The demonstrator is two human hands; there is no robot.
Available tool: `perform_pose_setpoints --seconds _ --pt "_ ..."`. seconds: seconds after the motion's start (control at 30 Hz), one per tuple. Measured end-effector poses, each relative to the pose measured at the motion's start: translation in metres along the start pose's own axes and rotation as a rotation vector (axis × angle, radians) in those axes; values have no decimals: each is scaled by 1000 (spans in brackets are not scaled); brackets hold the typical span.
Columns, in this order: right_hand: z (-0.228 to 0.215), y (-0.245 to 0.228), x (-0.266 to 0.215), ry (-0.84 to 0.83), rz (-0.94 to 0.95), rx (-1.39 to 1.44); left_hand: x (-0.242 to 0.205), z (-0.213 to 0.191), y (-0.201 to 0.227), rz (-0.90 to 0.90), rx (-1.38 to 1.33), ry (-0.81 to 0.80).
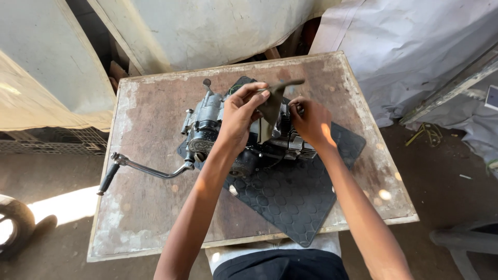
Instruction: The person cleans a motorcycle engine block placed on a workbench. They use a dark cloth to wipe the exterior surfaces of the engine, rotating the assembly to access different sides and components.
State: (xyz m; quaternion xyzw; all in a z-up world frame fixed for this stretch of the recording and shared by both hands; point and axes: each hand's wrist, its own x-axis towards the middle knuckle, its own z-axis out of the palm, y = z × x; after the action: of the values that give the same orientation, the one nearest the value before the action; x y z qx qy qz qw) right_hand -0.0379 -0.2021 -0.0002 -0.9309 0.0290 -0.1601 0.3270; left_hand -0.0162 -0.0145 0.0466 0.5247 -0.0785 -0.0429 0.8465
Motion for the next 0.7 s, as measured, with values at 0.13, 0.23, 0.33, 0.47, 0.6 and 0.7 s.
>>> perform_pose_setpoints --seconds 0.13,0.23,0.33,0.47,0.6,0.7 --pt "-9 5 -4 -62 -22 10 3 6 22 40 -45 -59" --pt "-32 -11 -15 -60 -32 202 5 8 37 86 -74 -90" --pt "-41 -17 -20 -56 -220 459 9 10 31 157 -212 -118" --pt "-29 -8 -16 -147 -21 1057 27 -1 2 162 -298 4" --pt "-31 -12 -16 -52 51 1213 8 0 18 -63 -515 -14" --pt "-37 -21 -20 2 58 1130 0 4 16 -148 -327 34"
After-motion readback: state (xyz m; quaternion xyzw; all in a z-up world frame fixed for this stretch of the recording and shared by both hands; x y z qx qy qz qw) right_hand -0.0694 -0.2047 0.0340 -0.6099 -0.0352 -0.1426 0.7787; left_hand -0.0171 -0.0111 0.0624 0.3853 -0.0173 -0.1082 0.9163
